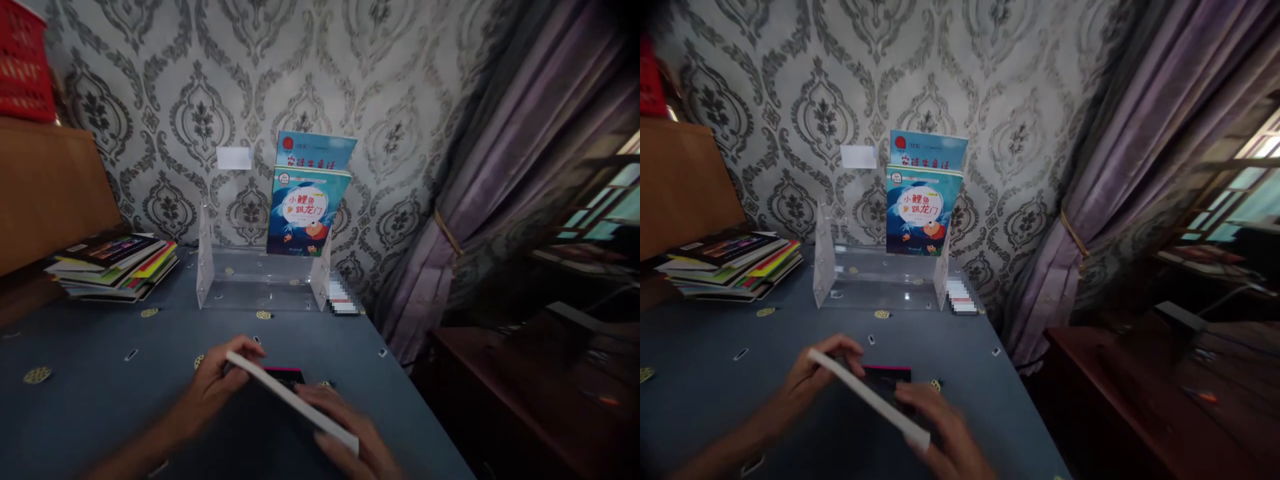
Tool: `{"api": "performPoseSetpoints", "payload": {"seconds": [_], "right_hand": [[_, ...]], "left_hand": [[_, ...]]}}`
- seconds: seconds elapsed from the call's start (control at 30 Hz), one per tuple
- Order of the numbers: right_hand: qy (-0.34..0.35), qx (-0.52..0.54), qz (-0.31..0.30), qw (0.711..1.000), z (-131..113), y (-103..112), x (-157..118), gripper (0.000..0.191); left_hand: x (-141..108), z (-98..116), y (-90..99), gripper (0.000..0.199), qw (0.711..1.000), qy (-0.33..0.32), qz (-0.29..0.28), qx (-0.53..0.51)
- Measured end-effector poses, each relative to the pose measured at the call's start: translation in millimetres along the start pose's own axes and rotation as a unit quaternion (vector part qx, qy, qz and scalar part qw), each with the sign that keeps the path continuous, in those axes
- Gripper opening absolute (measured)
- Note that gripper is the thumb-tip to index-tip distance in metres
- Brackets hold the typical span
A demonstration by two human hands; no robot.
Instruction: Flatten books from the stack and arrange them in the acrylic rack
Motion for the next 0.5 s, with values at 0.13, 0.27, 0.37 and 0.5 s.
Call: {"api": "performPoseSetpoints", "payload": {"seconds": [0.13, 0.27, 0.37, 0.5], "right_hand": [[-0.036, -0.019, 0.088, 0.995, 9.0, -16.7, 39.5, 0.045], [-0.042, 0.037, 0.141, 0.988, 12.9, -28.4, 83.3, 0.053], [-0.032, 0.077, 0.183, 0.980, 19.6, -31.5, 102.5, 0.057], [-0.043, 0.089, 0.191, 0.977, 36.0, -34.4, 104.4, 0.059]], "left_hand": [[35.3, -10.1, -0.9, 0.058, 0.983, 0.047, 0.165, -0.067], [68.0, -16.2, -7.7, 0.060, 0.962, 0.087, 0.210, -0.150], [82.5, -10.1, -15.5, 0.066, 0.963, 0.072, 0.173, -0.196], [80.8, -15.8, -18.2, 0.066, 0.967, 0.052, 0.183, -0.167]]}}
Point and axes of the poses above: each hand's wrist, its own x-axis towards the middle knuckle, its own y-axis out of the back of the hand, z = x × y, the point moved 3 cm from there along x, towards the middle knuckle, and after that the axes turned 6 degrees about z, right-handed, at the moved point
